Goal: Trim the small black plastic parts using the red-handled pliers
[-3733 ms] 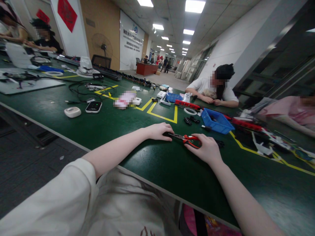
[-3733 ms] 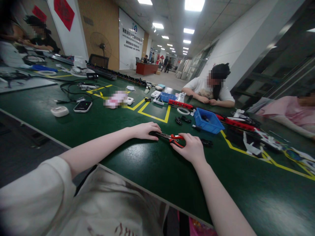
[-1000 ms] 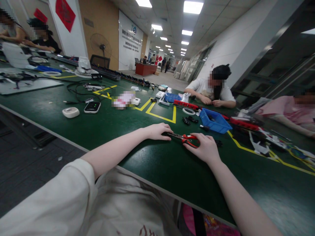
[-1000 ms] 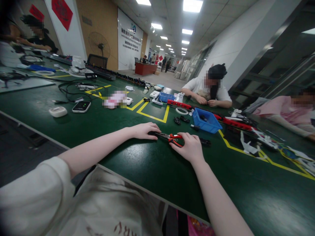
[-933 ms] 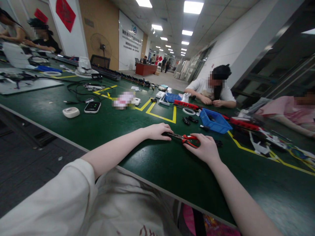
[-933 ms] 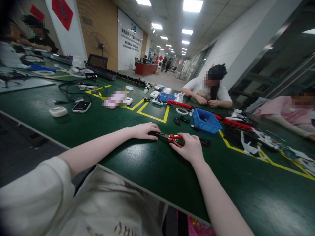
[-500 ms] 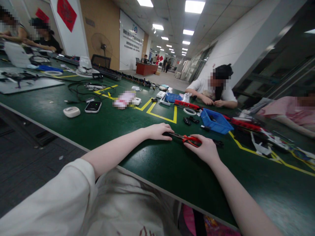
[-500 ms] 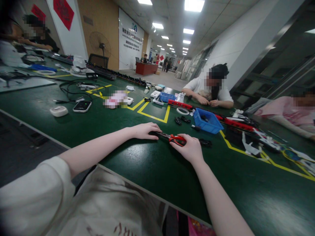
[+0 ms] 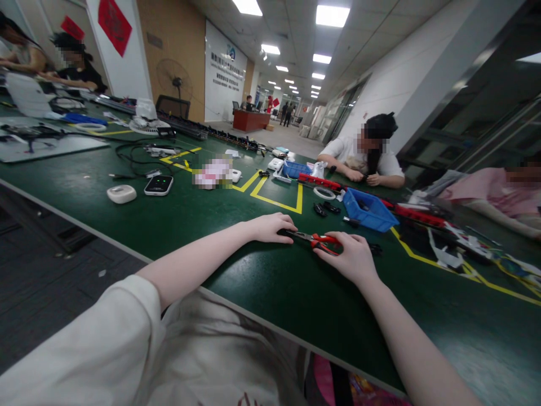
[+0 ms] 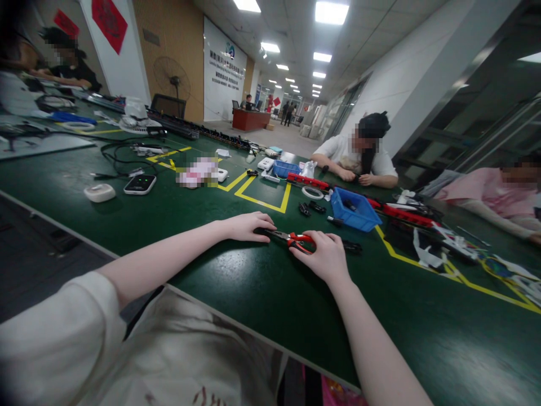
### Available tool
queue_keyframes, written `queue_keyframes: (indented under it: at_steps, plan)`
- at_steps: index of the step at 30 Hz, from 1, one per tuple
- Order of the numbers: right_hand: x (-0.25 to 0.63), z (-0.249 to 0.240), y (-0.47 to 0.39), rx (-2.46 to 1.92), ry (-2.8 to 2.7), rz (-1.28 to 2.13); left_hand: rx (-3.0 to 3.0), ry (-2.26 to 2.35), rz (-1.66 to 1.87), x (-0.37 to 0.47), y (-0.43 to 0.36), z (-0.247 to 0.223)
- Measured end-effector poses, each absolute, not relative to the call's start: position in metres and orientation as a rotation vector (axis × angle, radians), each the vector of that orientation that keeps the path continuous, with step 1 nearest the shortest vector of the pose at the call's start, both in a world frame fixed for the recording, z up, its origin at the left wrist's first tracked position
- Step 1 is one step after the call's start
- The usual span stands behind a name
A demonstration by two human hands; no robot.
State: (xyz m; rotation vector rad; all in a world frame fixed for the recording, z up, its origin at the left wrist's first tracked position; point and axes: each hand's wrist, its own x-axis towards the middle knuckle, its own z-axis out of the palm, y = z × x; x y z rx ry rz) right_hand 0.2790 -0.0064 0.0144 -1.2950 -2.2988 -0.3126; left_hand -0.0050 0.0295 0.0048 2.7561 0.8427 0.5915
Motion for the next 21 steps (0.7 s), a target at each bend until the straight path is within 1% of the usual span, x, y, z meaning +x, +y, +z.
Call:
queue_keyframes:
  at_steps: [5,10,15,21]
  plan:
    - [0.2786,0.0156,-0.0086,-1.265,-2.304,-0.369,2.765,0.838,0.601,-0.0046,0.0301,0.0047]
    - [0.2802,0.0128,-0.0064,-1.298,-2.295,-0.309,2.761,0.851,0.583,-0.0043,0.0279,0.0063]
    - [0.2801,0.0102,-0.0045,-1.373,-2.259,-0.172,2.752,0.862,0.577,-0.0039,0.0271,0.0066]
    - [0.2785,0.0117,-0.0048,-1.483,-2.152,0.125,2.741,0.869,0.581,-0.004,0.0271,0.0059]
